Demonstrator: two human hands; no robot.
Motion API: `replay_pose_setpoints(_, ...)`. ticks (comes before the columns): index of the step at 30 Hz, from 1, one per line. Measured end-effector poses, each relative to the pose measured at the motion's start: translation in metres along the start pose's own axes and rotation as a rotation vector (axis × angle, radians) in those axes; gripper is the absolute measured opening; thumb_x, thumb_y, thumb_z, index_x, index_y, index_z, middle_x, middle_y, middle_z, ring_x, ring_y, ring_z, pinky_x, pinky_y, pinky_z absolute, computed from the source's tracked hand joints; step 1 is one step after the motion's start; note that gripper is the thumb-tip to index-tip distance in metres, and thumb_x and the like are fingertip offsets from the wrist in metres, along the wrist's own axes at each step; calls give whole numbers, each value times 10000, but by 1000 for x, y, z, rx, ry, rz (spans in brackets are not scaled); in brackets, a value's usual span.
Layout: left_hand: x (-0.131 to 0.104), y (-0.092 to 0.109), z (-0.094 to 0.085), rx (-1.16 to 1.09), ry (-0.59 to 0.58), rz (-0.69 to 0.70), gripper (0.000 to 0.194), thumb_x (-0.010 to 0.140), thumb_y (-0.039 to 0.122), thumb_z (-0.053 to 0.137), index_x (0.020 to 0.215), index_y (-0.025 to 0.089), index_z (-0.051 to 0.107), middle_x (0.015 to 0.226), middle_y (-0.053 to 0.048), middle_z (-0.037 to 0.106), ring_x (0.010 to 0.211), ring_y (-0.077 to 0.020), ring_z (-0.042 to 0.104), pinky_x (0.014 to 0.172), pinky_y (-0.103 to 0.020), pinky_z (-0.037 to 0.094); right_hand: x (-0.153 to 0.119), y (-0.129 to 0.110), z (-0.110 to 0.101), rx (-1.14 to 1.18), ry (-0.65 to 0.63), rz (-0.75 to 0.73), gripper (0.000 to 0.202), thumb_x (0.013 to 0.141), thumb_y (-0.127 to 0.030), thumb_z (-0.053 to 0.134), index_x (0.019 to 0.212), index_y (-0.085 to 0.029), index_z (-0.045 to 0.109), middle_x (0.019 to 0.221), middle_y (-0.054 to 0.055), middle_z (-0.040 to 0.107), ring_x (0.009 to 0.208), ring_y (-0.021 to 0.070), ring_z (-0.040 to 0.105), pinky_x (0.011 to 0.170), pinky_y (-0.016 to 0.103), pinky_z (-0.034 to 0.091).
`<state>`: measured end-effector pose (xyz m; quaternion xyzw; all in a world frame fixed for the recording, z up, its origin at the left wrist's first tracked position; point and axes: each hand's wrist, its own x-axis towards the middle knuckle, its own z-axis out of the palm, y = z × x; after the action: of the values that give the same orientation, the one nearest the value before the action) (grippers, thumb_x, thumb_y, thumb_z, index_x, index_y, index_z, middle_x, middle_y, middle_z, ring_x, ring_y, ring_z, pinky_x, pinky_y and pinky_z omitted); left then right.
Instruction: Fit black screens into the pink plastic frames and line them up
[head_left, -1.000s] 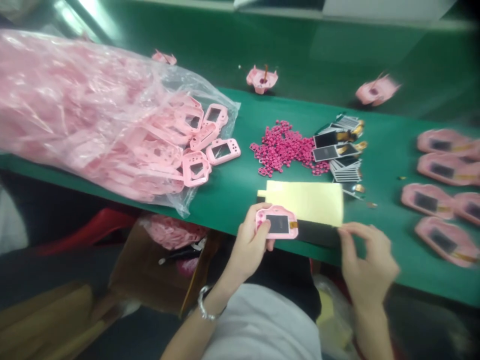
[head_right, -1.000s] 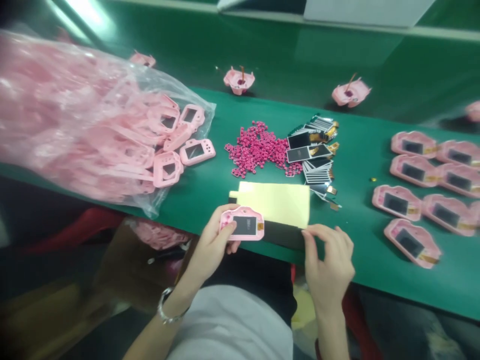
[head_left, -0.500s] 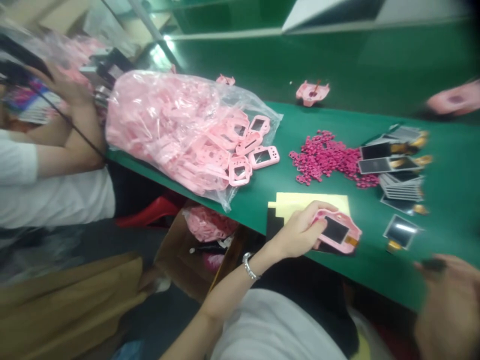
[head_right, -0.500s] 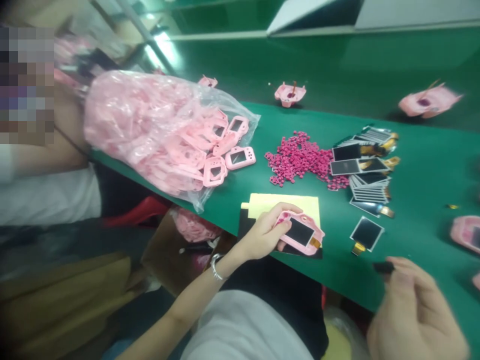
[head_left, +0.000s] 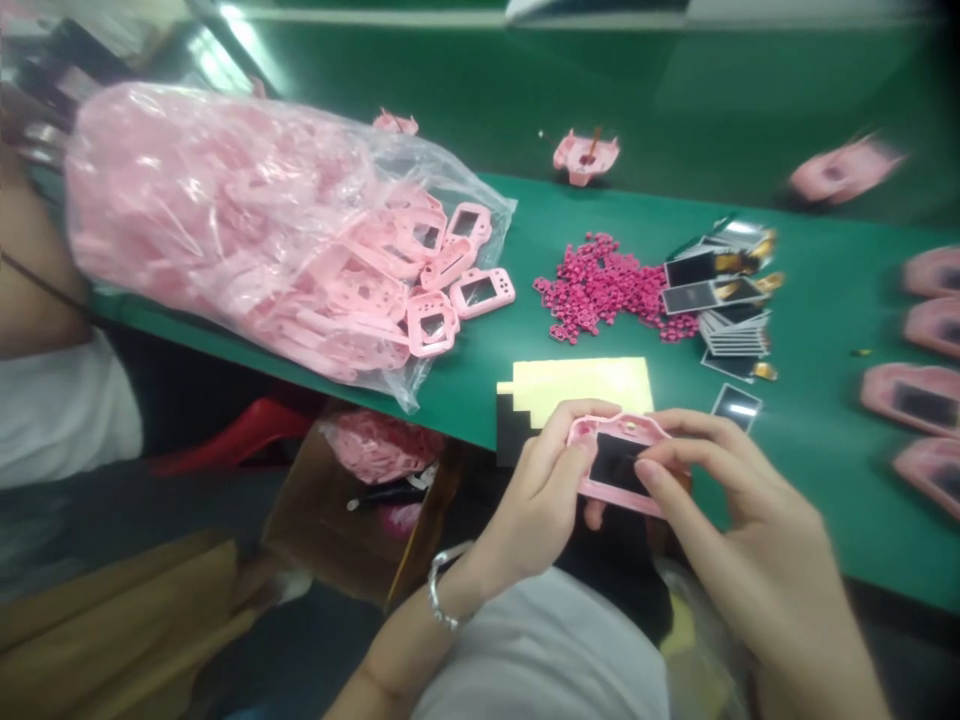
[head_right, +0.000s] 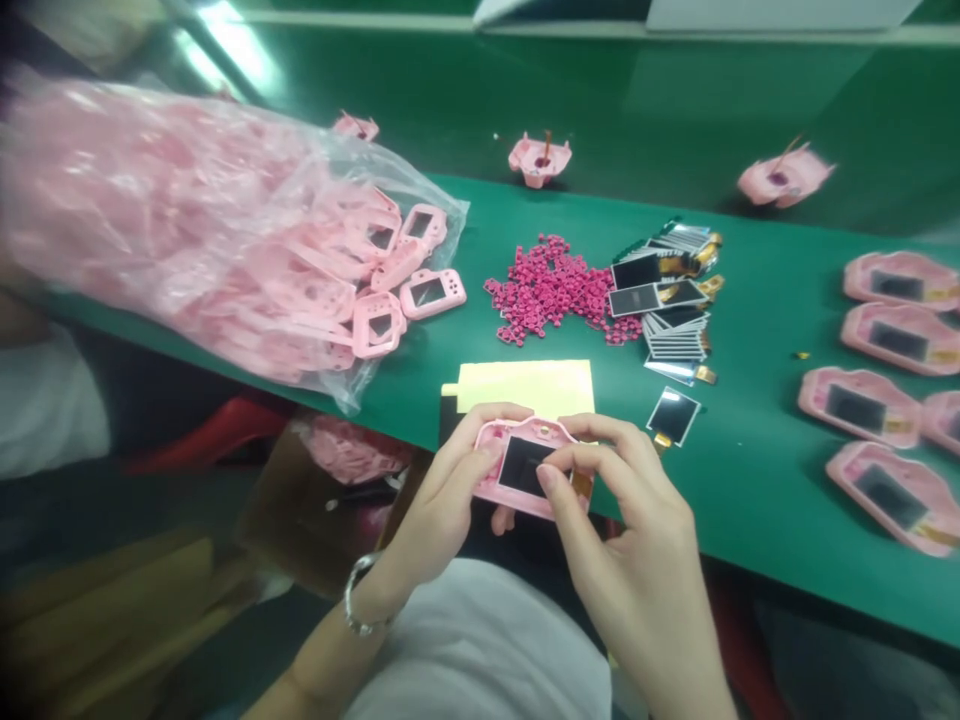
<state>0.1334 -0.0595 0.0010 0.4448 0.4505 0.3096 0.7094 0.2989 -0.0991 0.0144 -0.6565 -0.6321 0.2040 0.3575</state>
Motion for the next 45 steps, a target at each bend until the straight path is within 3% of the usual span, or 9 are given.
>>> replay_pose_setpoints(10, 0, 1, -1, 8, -4, -4, 374, 1073, 387, 418, 1337, 223, 624, 567, 25, 535, 532, -161, 556, 586, -265, 476, 0, -3, -5, -7, -18, -3, 103, 983, -280, 659, 881, -275, 669, 1170, -21, 686, 1010, 127, 677, 625, 214, 486)
replay_pose_setpoints(30, -3, -2, 1, -48, -18, 29, 376, 1077, 398, 438, 1340, 194, 615, 592, 38, 550, 544, -132, 560, 586, -231, 489, 0, -1, 4, -51, -5, -18, 32, 954, -279, 689, 927, -263, 686, 1180, 28, 694, 999, 162, 689, 675, 224, 532)
replay_pose_setpoints(32, -2, -5, 0, -80, -4, 25, 361, 1074, 396, 449, 1319, 196, 623, 591, 43, 550, 541, -127, 557, 587, -226, 491, -1, 0, 7, 47, 57, 62, 189, 936, -323, 727, 1110, -273, 672, 1180, 43, 715, 983, 179, 713, 715, 248, 573)
replay_pose_setpoints(35, 1, -12, -3, -154, 11, 10, 322, 1069, 375, 456, 1279, 200, 627, 574, 56, 544, 514, -119, 543, 574, -222, 495, -1, 2, 9, 307, 84, 329, 404, 1010, -429, 621, 1380, -277, 565, 1152, 62, 753, 911, 184, 748, 668, 254, 598)
replay_pose_setpoints(38, 5, -18, -5, -211, 9, -3, 297, 1064, 362, 458, 1248, 199, 623, 583, 61, 545, 489, -111, 521, 565, -225, 506, -1, 6, 8, 487, 13, 518, 381, 1058, -518, 480, 1250, -254, 676, 1115, 72, 767, 861, 182, 754, 666, 249, 605)
replay_pose_setpoints(42, 8, -21, -3, -169, 8, -14, 335, 1067, 381, 441, 1274, 186, 619, 597, 57, 543, 476, -117, 517, 535, -231, 492, -4, 5, 20, 589, -71, 653, 434, 935, -566, 671, 1193, -217, 691, 810, 24, 724, 580, 139, 642, 514, 232, 539)
replay_pose_setpoints(45, 7, -22, -1, 99, 21, 34, 384, 1085, 397, 398, 1309, 190, 631, 823, -21, 690, 566, -134, 596, 580, -259, 516, -11, 2, 40, 605, -50, 707, 456, 870, -555, 745, 1161, -209, 689, 661, -27, 631, 463, 111, 531, 428, 219, 450)
